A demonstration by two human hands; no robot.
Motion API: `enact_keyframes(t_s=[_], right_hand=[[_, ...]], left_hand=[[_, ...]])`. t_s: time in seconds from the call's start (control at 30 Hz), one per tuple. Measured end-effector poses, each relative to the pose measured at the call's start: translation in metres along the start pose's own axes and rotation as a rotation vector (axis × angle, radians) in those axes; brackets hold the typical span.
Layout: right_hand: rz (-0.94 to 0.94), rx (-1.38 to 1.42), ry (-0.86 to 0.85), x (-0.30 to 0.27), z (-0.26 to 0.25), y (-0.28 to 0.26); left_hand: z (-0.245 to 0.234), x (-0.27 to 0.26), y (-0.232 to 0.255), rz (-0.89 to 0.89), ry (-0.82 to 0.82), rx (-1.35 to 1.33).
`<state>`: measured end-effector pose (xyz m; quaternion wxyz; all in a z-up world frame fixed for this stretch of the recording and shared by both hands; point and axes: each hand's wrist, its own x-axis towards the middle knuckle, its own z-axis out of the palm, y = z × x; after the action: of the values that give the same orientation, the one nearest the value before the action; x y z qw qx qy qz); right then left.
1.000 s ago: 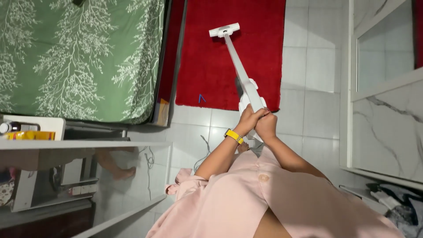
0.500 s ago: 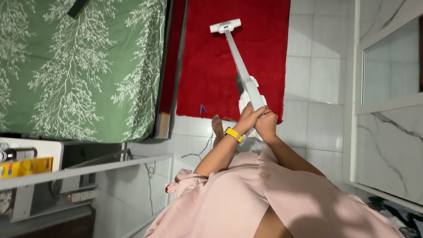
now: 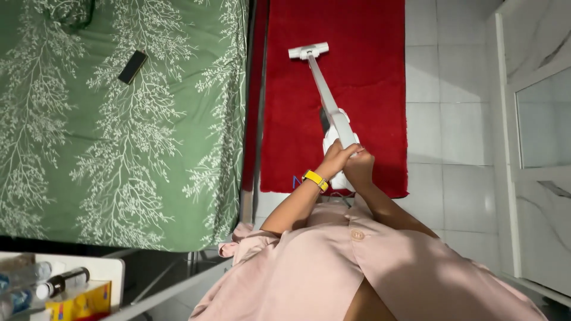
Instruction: The person uses a corded stick vacuum to clean a tiled floor and a red rug in a bedroom. They move the vacuum head back and forth across the surfaces, managing the power cord with their left hand. The person briefly picks up a small blue object from the rug and places it on the bed.
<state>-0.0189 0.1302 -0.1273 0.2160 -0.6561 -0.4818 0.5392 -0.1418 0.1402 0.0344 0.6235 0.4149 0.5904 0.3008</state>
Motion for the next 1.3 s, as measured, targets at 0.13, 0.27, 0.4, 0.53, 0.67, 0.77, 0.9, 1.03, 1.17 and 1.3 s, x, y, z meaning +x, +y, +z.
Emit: enact_keyframes(t_s=[0.13,0.27,0.4,0.53,0.67,0.77,0.9,1.03,1.17,1.3], right_hand=[[0.024,-0.006,-0.004,0.03,0.02,-0.023],[0.037,-0.011,-0.011,0.055,0.032,-0.038],[0.042,-0.02,-0.017,0.08,0.041,-0.057],[0.033,-0.022,-0.025,0.116,0.048,-0.08],[0.022,-0.025,-0.025,0.152,0.048,-0.101],[0.027,-0.028,-0.037,0.183,0.046,-0.119],[0.012,-0.02,-0.03,0.242,0.043,-0.161],[0.006,-0.024,-0.043,0.286,0.043,-0.192],[0.0,-0.018,-0.054,0.335,0.047,-0.226],[-0.003,-0.006,-0.044,0.38,0.054,-0.255]], left_hand=[[-0.037,0.016,0.015,-0.005,0.007,0.057],[-0.052,0.043,0.026,0.001,-0.016,0.039],[-0.071,0.082,0.013,0.016,0.002,-0.001],[-0.094,0.108,0.029,0.013,0.002,-0.007],[-0.109,0.138,0.058,0.005,0.002,-0.045],[-0.123,0.171,0.073,0.02,0.048,-0.041],[-0.147,0.228,0.103,-0.024,0.07,-0.108],[-0.174,0.27,0.132,-0.063,0.069,-0.096],[-0.198,0.323,0.151,-0.059,0.074,-0.094],[-0.219,0.375,0.157,-0.083,0.073,-0.097]])
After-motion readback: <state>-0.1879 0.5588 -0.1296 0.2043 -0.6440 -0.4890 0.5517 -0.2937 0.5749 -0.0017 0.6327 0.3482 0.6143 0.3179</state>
